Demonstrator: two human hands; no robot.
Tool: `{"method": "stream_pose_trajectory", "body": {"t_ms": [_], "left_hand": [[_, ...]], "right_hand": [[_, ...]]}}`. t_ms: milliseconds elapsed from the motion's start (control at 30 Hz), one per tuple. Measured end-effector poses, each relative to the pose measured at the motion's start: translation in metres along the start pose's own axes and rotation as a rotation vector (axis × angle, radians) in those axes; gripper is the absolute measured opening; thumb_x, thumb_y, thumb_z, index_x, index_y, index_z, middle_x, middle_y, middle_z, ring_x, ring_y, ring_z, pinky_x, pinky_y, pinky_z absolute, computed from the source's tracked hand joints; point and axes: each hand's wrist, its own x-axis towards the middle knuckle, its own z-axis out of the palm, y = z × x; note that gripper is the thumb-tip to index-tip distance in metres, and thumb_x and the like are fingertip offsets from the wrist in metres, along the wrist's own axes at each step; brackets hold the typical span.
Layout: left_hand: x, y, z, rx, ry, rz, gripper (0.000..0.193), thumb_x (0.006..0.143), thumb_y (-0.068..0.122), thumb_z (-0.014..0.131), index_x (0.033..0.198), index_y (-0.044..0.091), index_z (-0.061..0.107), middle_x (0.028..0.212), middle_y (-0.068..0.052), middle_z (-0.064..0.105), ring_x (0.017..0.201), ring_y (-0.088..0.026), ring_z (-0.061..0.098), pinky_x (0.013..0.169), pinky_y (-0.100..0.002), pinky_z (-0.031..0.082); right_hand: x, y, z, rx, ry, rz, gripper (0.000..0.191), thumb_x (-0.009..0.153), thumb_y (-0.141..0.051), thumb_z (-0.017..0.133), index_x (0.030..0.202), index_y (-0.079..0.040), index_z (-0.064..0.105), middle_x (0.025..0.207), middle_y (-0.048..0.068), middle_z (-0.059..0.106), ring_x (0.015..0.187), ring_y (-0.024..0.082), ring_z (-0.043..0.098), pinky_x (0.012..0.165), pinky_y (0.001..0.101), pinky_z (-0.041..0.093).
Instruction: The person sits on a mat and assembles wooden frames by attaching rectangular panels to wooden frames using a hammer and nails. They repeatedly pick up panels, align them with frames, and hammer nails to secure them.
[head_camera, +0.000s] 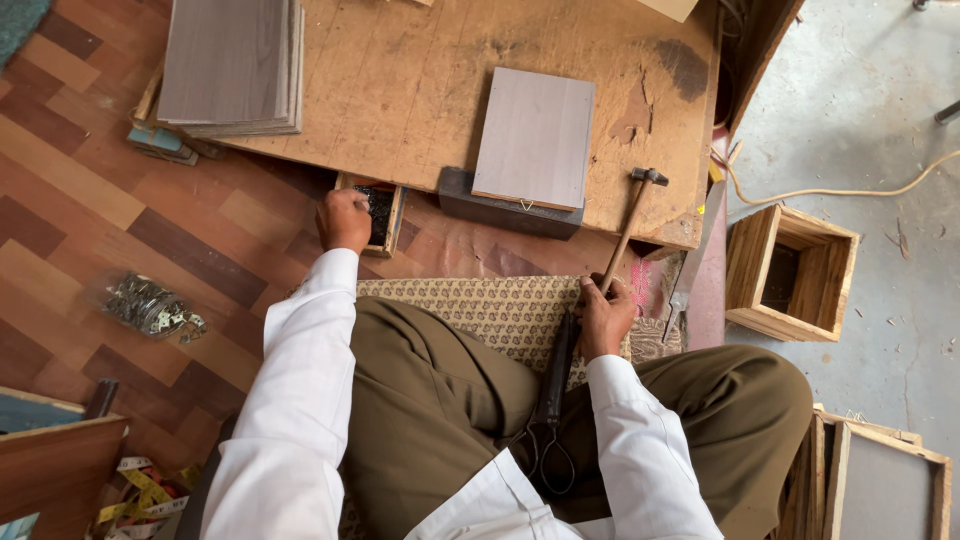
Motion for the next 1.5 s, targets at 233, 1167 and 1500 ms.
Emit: {"method": "stream_pose_trajectory", "body": {"t_ms": [233,1167,1500], "left_hand": [[-0.002,0.012,-0.001,-0.092,0.017,0.031,0.01,0.084,-0.002,0.073,0.088,0.006,0.077,0.094,-0.015,0.078,0.083,-0.029,0.076,0.072,-0.038,0.062],[-0.033,0.16,0.129,-0.429,-0.14,0.55,0.011,0.081,-0.009,0.071,0.082,0.002,0.067,0.093,-0.008,0.068,0.091,-0.03,0.066,0.081,-0.042,0.053],[-0.026,0.152,0.132,-0.42,-0.148,0.555,0.015,0.078,-0.011,0.07,0.078,0.004,0.072,0.095,-0.008,0.067,0.095,-0.029,0.065,0.085,-0.041,0.053]], "right_hand": [[-0.002,-0.001,-0.001,0.026,-0.028,-0.01,0.031,0.087,-0.008,0.076,0.115,0.004,0.071,0.089,0.01,0.075,0.07,0.013,0.068,0.058,0.0271,0.054],[0.009,-0.031,0.0,0.337,-0.192,0.307,0.034,0.103,-0.036,0.058,0.1,-0.004,0.068,0.071,0.005,0.061,0.05,0.012,0.051,0.044,0.027,0.04],[-0.054,-0.042,-0.012,-0.323,-0.163,-0.211,0.028,0.099,-0.021,0.065,0.118,-0.002,0.071,0.077,0.004,0.07,0.064,0.012,0.063,0.055,0.0288,0.052]]}}
